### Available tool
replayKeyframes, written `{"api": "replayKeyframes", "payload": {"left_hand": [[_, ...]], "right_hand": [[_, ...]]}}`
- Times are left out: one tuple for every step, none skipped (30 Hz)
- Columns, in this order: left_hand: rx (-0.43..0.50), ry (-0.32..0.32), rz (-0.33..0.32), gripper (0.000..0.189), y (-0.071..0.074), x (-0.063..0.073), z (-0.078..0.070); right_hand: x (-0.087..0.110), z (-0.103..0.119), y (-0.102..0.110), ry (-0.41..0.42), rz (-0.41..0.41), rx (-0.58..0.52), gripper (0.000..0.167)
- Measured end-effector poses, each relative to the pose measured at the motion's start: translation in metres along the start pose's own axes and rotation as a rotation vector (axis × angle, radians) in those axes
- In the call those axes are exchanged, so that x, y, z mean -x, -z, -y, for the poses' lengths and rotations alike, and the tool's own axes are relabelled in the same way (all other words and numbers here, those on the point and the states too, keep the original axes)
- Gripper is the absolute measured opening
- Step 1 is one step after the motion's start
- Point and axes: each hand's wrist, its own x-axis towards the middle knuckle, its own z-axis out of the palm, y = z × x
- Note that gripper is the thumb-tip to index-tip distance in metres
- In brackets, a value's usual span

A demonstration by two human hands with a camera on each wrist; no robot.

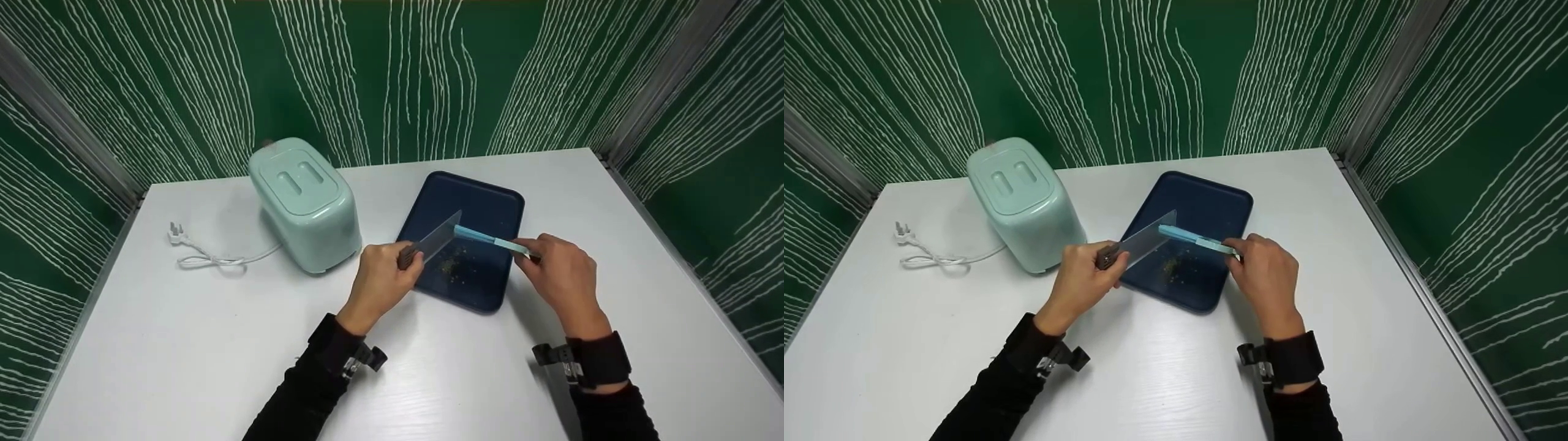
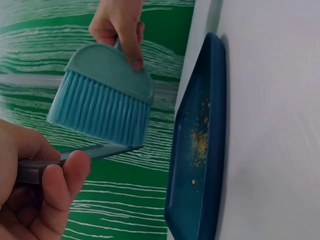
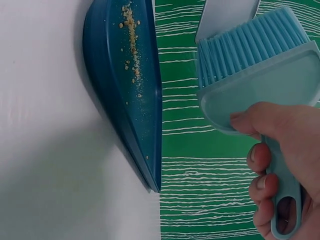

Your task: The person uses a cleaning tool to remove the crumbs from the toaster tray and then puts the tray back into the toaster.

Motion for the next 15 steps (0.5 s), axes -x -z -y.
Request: {"api": "replayKeyframes", "payload": {"left_hand": [[-0.004,-0.004,-0.001,0.027,-0.0001,0.0001,0.0001],[-0.008,-0.008,-0.001,0.026,-0.0002,0.0002,0.0001],[-0.010,-0.011,-0.002,0.026,-0.0002,0.0002,0.0001],[-0.013,-0.013,-0.003,0.025,-0.0001,0.0002,0.0001],[-0.017,-0.014,-0.005,0.025,0.0000,0.0001,0.0001],[-0.020,-0.013,-0.007,0.026,-0.0001,0.0000,0.0006],[-0.022,-0.013,-0.009,0.026,-0.0001,-0.0001,0.0009],[-0.023,-0.014,-0.011,0.027,-0.0001,-0.0003,0.0012],[-0.021,-0.014,-0.010,0.028,-0.0001,-0.0005,0.0017],[-0.021,-0.013,-0.009,0.028,-0.0001,-0.0006,0.0023],[-0.019,-0.012,-0.010,0.027,-0.0001,-0.0007,0.0029],[-0.016,-0.011,-0.012,0.026,-0.0001,-0.0008,0.0034],[-0.016,-0.011,-0.013,0.026,0.0000,-0.0010,0.0037],[-0.017,-0.011,-0.015,0.025,0.0000,-0.0011,0.0041],[-0.016,-0.010,-0.016,0.025,0.0000,-0.0012,0.0044]], "right_hand": [[0.0002,-0.0001,0.0003,-0.003,0.007,0.003,0.026],[0.0003,-0.0003,0.0010,-0.007,0.012,0.007,0.025],[0.0004,-0.0005,0.0018,-0.011,0.015,0.012,0.025],[0.0004,-0.0008,0.0025,-0.015,0.020,0.018,0.024],[0.0004,-0.0013,0.0034,-0.022,0.024,0.022,0.024],[0.0004,-0.0016,0.0042,-0.027,0.024,0.022,0.024],[0.0004,-0.0019,0.0050,-0.032,0.022,0.022,0.024],[0.0003,-0.0019,0.0060,-0.036,0.018,0.019,0.024],[0.0001,-0.0017,0.0067,-0.040,0.013,0.012,0.024],[0.0001,-0.0012,0.0070,-0.042,0.008,0.004,0.024],[-0.0002,-0.0006,0.0070,-0.040,0.000,-0.003,0.024],[-0.0004,0.0004,0.0067,-0.034,-0.008,-0.009,0.025],[-0.0007,0.0012,0.0062,-0.029,-0.013,-0.012,0.025],[-0.0009,0.0020,0.0054,-0.021,-0.018,-0.012,0.026],[-0.0010,0.0026,0.0044,-0.011,-0.024,-0.011,0.026]]}}
